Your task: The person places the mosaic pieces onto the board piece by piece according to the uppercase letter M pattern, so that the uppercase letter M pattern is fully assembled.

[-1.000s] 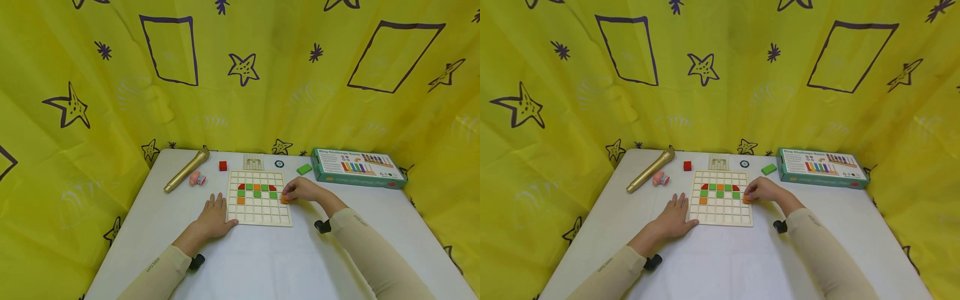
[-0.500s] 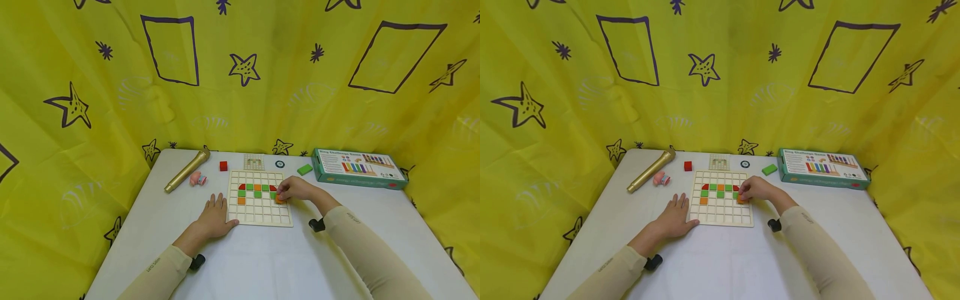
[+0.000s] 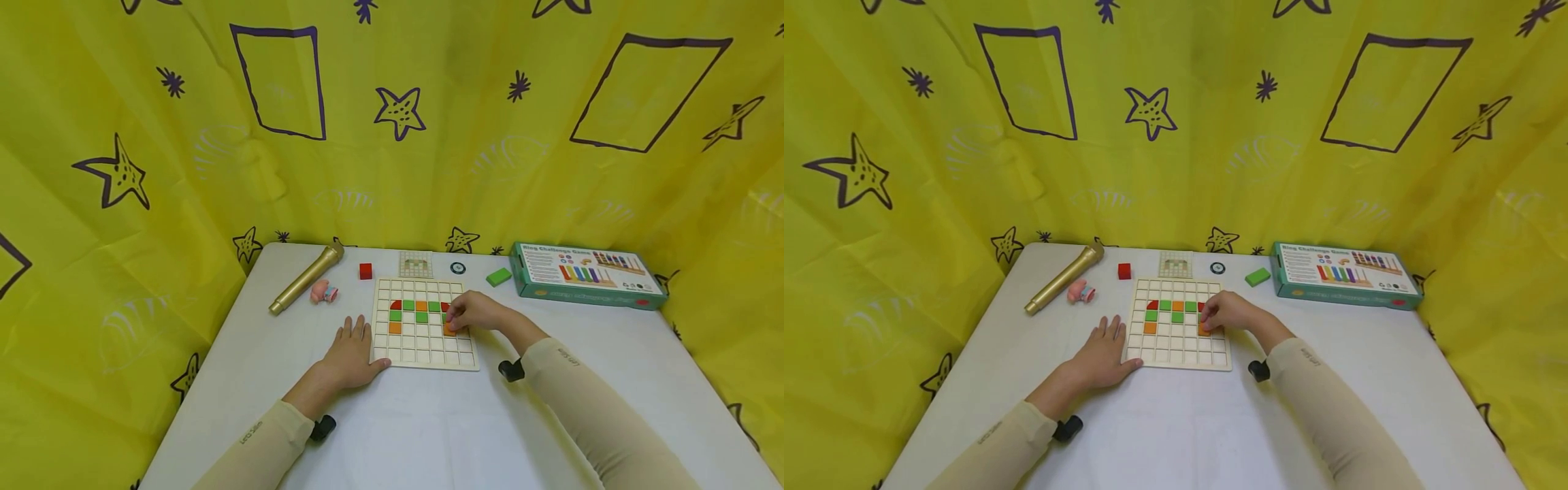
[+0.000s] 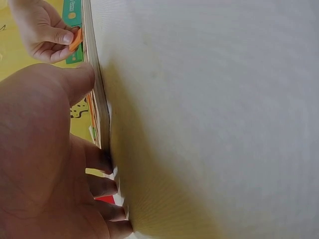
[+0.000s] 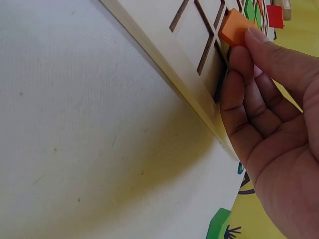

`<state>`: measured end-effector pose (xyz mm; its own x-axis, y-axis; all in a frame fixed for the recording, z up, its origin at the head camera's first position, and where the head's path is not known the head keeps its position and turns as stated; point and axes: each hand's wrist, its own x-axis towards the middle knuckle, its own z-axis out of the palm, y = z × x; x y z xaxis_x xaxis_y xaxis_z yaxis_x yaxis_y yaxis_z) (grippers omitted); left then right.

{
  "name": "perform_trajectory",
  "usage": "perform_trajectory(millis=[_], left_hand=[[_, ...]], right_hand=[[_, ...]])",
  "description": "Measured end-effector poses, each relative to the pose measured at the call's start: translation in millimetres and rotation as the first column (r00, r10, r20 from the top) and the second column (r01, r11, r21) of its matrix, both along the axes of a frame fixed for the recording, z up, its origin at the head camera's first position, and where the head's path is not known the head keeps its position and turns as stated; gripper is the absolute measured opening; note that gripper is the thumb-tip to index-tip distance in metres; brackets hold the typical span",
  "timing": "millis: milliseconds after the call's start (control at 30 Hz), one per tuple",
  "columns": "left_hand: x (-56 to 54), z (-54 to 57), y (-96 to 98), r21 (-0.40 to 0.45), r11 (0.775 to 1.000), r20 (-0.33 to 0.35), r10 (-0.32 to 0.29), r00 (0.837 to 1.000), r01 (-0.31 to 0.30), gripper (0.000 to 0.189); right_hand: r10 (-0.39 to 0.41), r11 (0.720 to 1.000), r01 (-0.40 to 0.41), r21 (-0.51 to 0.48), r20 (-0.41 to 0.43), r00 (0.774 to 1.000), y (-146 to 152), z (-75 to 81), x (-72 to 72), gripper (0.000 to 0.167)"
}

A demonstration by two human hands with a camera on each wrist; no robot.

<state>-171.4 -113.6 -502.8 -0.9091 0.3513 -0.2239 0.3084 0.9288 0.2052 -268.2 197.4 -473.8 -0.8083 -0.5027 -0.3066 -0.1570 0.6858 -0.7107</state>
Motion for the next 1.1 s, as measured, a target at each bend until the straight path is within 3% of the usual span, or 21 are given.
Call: perform_trajectory(millis=[433, 933, 1033, 1100], left_hand=[[0.9, 1.4, 0.4, 0.001, 1.0, 0.003, -0.001, 1.0, 0.001, 0.095], [1.8, 3.5, 0.8, 0.012, 1.0, 0.003, -0.006, 1.0, 0.006, 0.094], [-1.0, 3.4, -0.3, -0.01, 1.0, 0.012, -0.013, 1.0, 0.013, 0.094], [-4.3, 6.1, -0.6, -0.022, 1.0, 0.014, -0.01, 1.0, 0.011, 0.093]], right_hand=[[0.014, 0.999, -0.013, 0.047, -0.011, 1.0, -4, 0.8, 2.4, 0.004], [-0.031, 0.996, 0.033, 0.087, -0.026, 0.999, -8, -2.8, 9.6, 0.004], [-0.078, 0.993, 0.084, 0.079, -0.076, 0.994, -8, -3.4, 11.0, 0.006], [-0.13, 0.988, 0.141, 0.06, -0.163, 0.978, -8, -3.5, 12.0, 0.016]])
